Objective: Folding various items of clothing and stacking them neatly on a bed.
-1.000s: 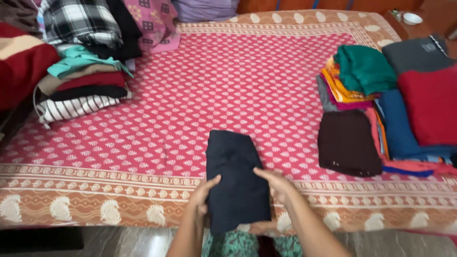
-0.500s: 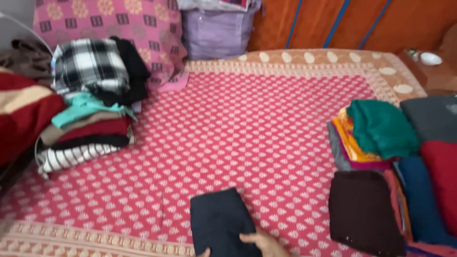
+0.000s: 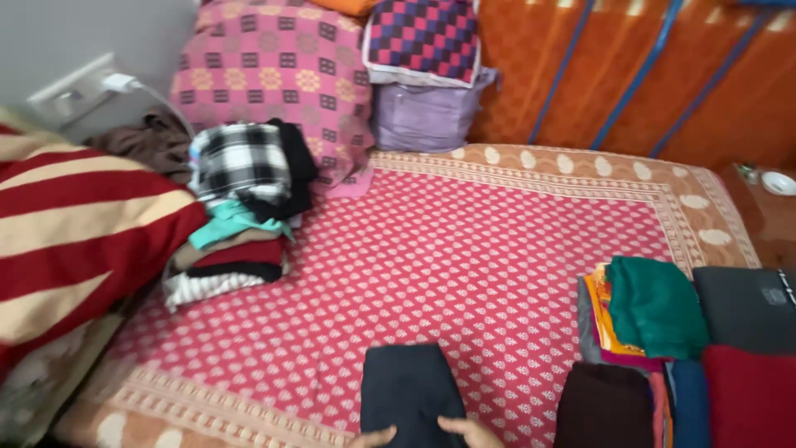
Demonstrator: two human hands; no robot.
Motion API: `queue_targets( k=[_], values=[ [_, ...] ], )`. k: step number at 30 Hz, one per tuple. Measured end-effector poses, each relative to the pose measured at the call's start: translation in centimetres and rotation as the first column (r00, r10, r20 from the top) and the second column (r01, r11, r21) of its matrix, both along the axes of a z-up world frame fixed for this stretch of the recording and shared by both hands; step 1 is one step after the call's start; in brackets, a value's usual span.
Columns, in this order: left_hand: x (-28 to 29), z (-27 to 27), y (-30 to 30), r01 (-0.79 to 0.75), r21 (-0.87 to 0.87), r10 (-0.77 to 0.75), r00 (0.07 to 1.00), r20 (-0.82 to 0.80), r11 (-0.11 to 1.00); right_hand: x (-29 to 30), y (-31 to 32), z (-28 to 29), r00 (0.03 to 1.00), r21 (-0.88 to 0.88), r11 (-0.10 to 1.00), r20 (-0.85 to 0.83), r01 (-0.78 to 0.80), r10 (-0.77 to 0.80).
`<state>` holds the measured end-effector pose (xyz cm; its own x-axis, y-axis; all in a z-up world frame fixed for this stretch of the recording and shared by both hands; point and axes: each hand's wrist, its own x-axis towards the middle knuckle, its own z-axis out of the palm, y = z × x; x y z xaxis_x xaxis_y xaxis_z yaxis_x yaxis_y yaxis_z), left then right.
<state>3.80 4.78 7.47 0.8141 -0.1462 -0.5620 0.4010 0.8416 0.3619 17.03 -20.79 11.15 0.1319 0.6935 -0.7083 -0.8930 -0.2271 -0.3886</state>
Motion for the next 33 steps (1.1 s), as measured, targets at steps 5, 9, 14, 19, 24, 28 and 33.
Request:
queue_targets(
  k=[5, 9, 14, 19, 24, 28, 33],
  values=[
    [-3.6, 10.2, -3.7, -0.083, -0.004, 0.081, 0.981, -0.177, 0.997, 1.1, 1.7, 7.4, 0.993, -0.037, 0.999, -0.118, -0.008, 0.003],
    [-3.0, 14.1, -3.6, -0.201, 0.027, 0.202, 0.956, -0.211, 0.979, 1.9, 1.9, 10.2, 0.995, 0.023, 1.0, -0.101, 0.01, -0.008],
    [-3.4, 16.5, -3.6, -0.246, 0.029, 0.247, 0.955, -0.162, 0.969, 2.5, 2.7, 13.1, 0.994, 0.053, 0.997, -0.09, -0.053, 0.058],
    [-3.6, 18.2, -0.8, -0.281, 0.063, 0.288, 0.943, -0.168, 0.958, 1.8, 6.5, 13.9, 0.993, 0.026, 0.993, -0.018, -0.118, 0.118],
    [-4.5, 17.2, 4.6, -0.291, 0.111, 0.307, 0.932, -0.191, 0.95, 1.3, 12.3, 13.0, 0.98, -0.015, 0.995, 0.172, -0.098, 0.099],
    [-4.2, 13.8, 11.9, -0.165, 0.117, 0.186, 0.963, -0.195, 0.979, 0.7, 18.1, 12.7, 0.981, -0.034, 0.998, 0.185, -0.055, 0.06],
    [-2.1, 11.9, 22.6, -0.083, 0.227, 0.133, 0.968, -0.212, 0.97, 0.6, 26.3, 9.0, 0.964, 0.041, 0.998, 0.261, 0.05, -0.059]
  ],
)
